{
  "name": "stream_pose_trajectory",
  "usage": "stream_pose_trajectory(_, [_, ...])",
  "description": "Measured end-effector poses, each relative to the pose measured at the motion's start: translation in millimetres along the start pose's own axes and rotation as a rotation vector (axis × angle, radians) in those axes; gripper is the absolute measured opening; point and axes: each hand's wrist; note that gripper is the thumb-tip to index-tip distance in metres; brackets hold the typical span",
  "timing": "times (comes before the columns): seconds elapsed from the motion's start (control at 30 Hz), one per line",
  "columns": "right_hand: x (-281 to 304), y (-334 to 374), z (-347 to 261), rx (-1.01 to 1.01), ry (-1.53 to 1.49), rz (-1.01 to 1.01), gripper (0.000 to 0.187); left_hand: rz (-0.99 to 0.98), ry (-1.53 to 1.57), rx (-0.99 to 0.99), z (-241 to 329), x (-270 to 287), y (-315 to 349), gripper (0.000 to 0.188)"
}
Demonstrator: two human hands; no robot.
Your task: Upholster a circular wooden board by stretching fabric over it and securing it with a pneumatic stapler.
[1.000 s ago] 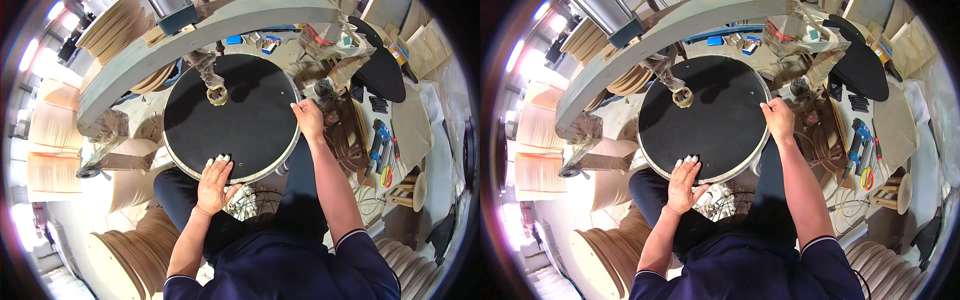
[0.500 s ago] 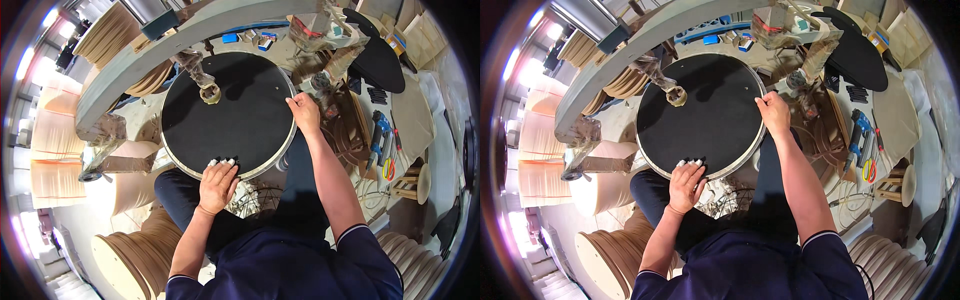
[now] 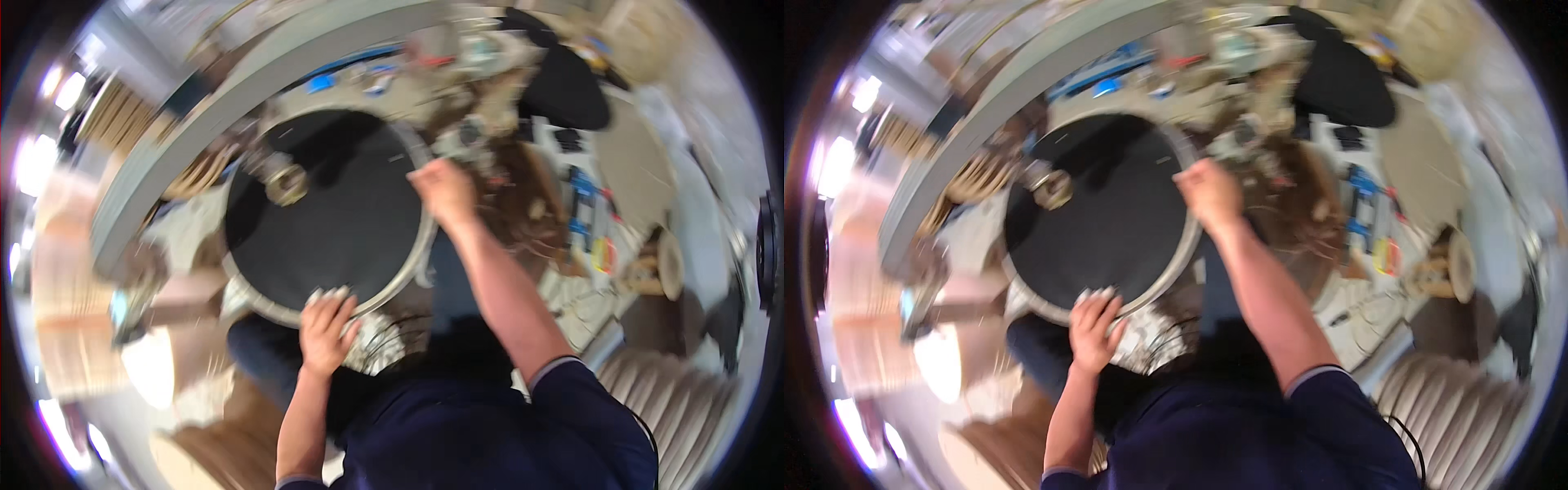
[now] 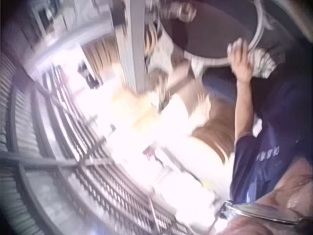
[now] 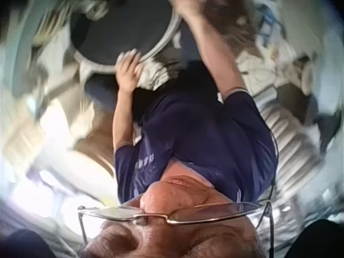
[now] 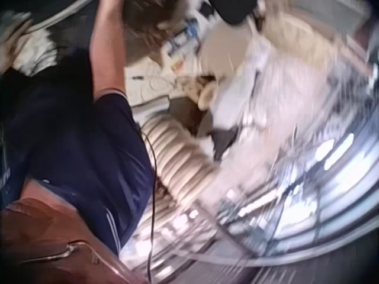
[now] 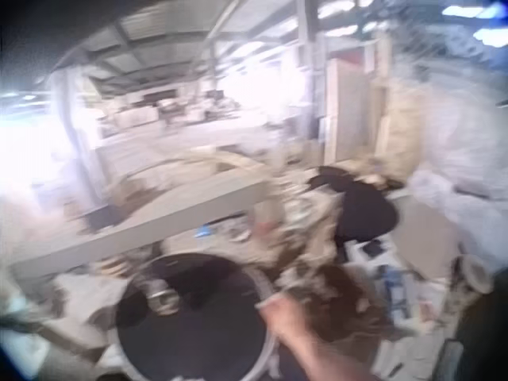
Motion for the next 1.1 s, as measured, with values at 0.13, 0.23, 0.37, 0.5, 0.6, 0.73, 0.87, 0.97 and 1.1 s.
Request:
stream_pose_trajectory(0.13, [-3.3, -12.9, 8.6, 0.03, -0.04, 0.08, 0.036, -0.017, -0.084, -0.013, -13.4, -5.2, 28.2, 0.044])
stream_pose_trajectory(0.23, [44.6, -27.4, 39.1, 0.081, -0.027, 0.267, 0.038, -0.022, -0.078, -0.03, -12.7, -11.0, 24.6, 0.044])
stream_pose_trajectory(0.37, [177.0, -36.3, 60.9, -0.21, 0.197, 0.208, 0.032, 0.033, -0.094, -0.098, -14.7, -24.2, 25.1, 0.044])
stream_pose_trajectory(0.5, [254.4, -10.3, 124.6, 0.024, 0.682, 0.606, 0.045, 0.047, -0.055, -0.074, -4.2, -11.4, 17.4, 0.044])
stream_pose_trajectory(0.6, [267.5, 8.6, 141.6, -0.156, 0.787, 0.575, 0.063, 0.072, -0.078, -0.08, -9.8, -14.0, 19.2, 0.041])
stream_pose_trajectory(0.73, [264.9, 8.1, 147.9, -0.389, 0.68, 0.459, 0.068, 0.061, -0.037, -0.031, -12.7, -20.6, 20.9, 0.045])
stream_pose_trajectory(0.87, [261.7, -2.0, 137.4, -0.38, 0.817, 0.342, 0.067, 0.107, -0.104, -0.067, 1.9, -11.6, 6.8, 0.039])
stream_pose_trajectory(0.97, [273.2, -13.2, 167.7, -0.411, 0.771, 0.302, 0.063, 0.069, -0.098, -0.029, 4.6, -17.6, 9.8, 0.047])
stream_pose_trajectory(1.1, [301.8, -18.6, 198.3, -0.396, 0.592, 0.397, 0.057, 0.08, -0.089, -0.027, 9.0, -20.3, 10.3, 0.046])
Point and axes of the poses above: each hand's wrist, its own y-axis away from the middle knuckle, its own x-axis out of the back of the hand, z = x × y, and after that the axes turned 1 degree about z, right-handed
